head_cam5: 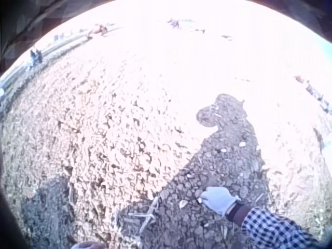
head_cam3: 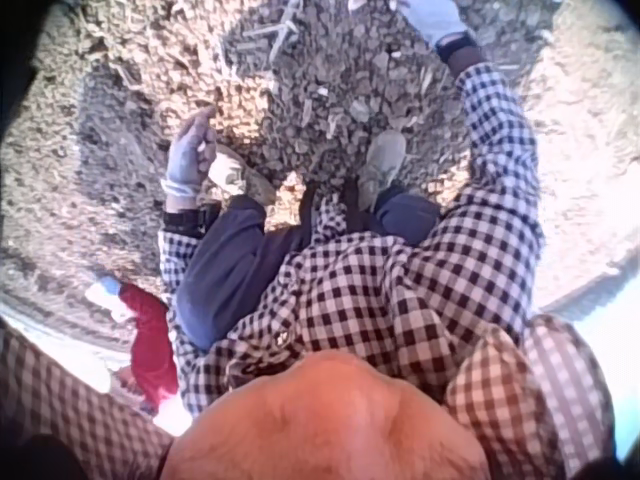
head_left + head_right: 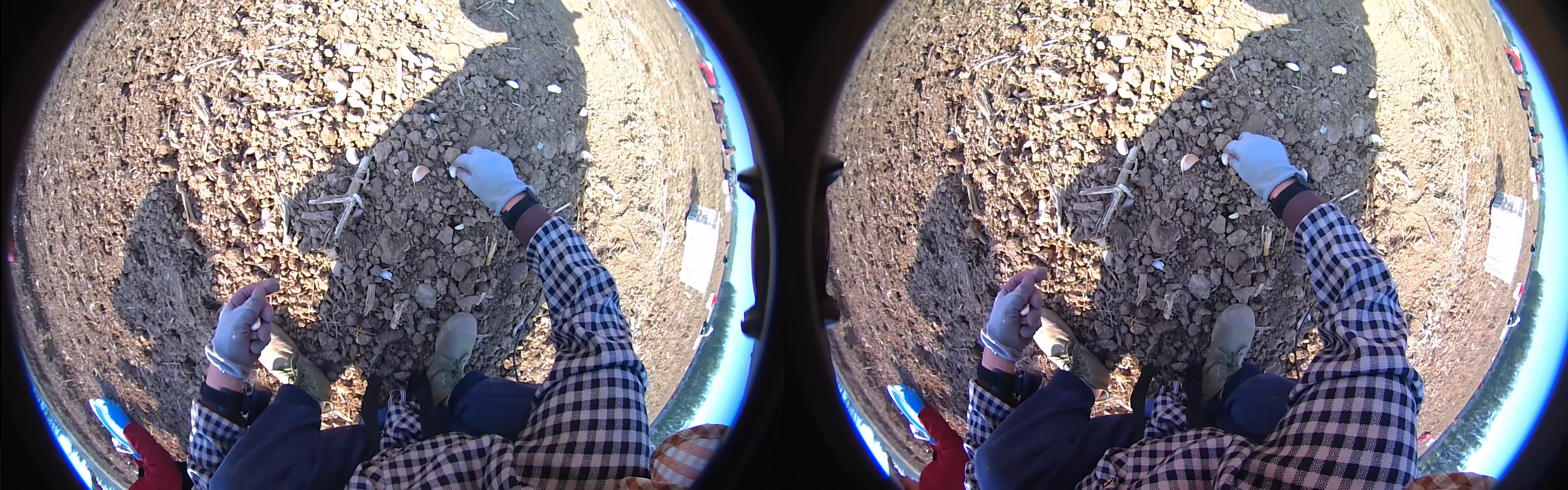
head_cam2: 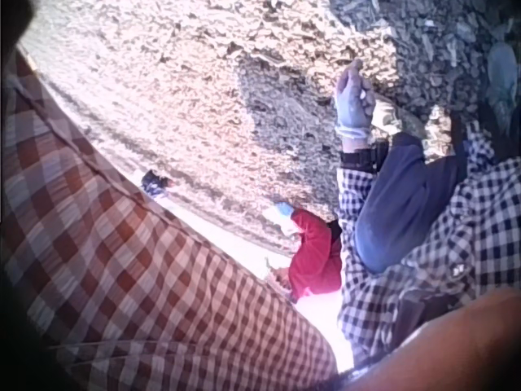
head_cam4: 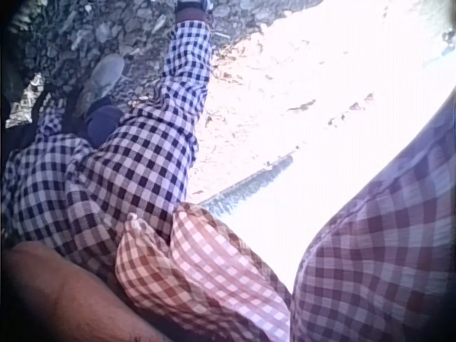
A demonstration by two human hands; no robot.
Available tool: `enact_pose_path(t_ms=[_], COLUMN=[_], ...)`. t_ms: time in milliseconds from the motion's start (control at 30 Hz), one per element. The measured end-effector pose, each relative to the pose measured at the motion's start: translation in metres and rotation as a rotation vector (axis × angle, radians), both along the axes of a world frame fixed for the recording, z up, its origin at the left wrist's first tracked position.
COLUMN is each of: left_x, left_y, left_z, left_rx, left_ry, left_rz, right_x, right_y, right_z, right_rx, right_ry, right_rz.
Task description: The person squats in a tilled field and uses gloved hands to pick small white garlic bulbs from the soil, placing them into a nearby white bowl. The person repeatedly reaches into the soil, gathers garlic, and deposits it into the bowl.
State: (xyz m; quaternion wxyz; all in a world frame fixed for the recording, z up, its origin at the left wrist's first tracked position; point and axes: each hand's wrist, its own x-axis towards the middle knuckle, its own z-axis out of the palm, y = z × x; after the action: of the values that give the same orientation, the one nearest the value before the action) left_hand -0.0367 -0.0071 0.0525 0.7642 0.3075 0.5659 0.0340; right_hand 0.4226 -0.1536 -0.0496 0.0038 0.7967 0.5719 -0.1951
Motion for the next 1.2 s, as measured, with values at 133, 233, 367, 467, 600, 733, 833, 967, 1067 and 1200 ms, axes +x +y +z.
enact_pose_path(t_ms=[133,233,367,467,600,733,833,967,1067,1200], left_x=[0.003,0.003,0.0,-0.002,-0.003,-0.002,0.001,0.009,0.008,0.003], left_y=[-0.005,-0.007,-0.007,-0.006,-0.005,-0.004,-0.004,-0.007,-0.01,-0.012], left_z=[0.002,0.001,-0.002,-0.004,-0.008,-0.009,-0.01,-0.011,-0.007,-0.004], left_rx=[0.019,0.011,0.006,-0.011,-0.018,-0.028,-0.029,-0.014,-0.003,-0.036], left_ry=[-0.027,-0.039,-0.054,-0.045,-0.04,-0.046,-0.05,-0.105,-0.137,-0.065], left_rz=[0.001,0.008,0.016,0.022,0.001,-0.028,-0.033,-0.072,-0.105,-0.025], right_x=[0.002,0.006,0.003,-0.005,-0.015,-0.019,-0.018,-0.019,-0.022,-0.041], right_y=[0.011,0.023,0.025,0.02,0.015,0.016,0.018,0.021,0.02,0.026], right_z=[-0.004,0.005,0.013,0.008,-0.004,-0.016,-0.019,-0.011,0.01,0.03], right_rx=[-0.158,-0.25,-0.299,-0.229,-0.183,-0.199,-0.202,-0.178,-0.179,0.034], right_ry=[-0.072,-0.072,-0.047,-0.087,-0.093,-0.113,-0.105,-0.174,-0.184,-0.004], right_rz=[0.062,0.142,0.122,0.026,-0.177,-0.232,-0.274,-0.244,-0.187,-0.07])
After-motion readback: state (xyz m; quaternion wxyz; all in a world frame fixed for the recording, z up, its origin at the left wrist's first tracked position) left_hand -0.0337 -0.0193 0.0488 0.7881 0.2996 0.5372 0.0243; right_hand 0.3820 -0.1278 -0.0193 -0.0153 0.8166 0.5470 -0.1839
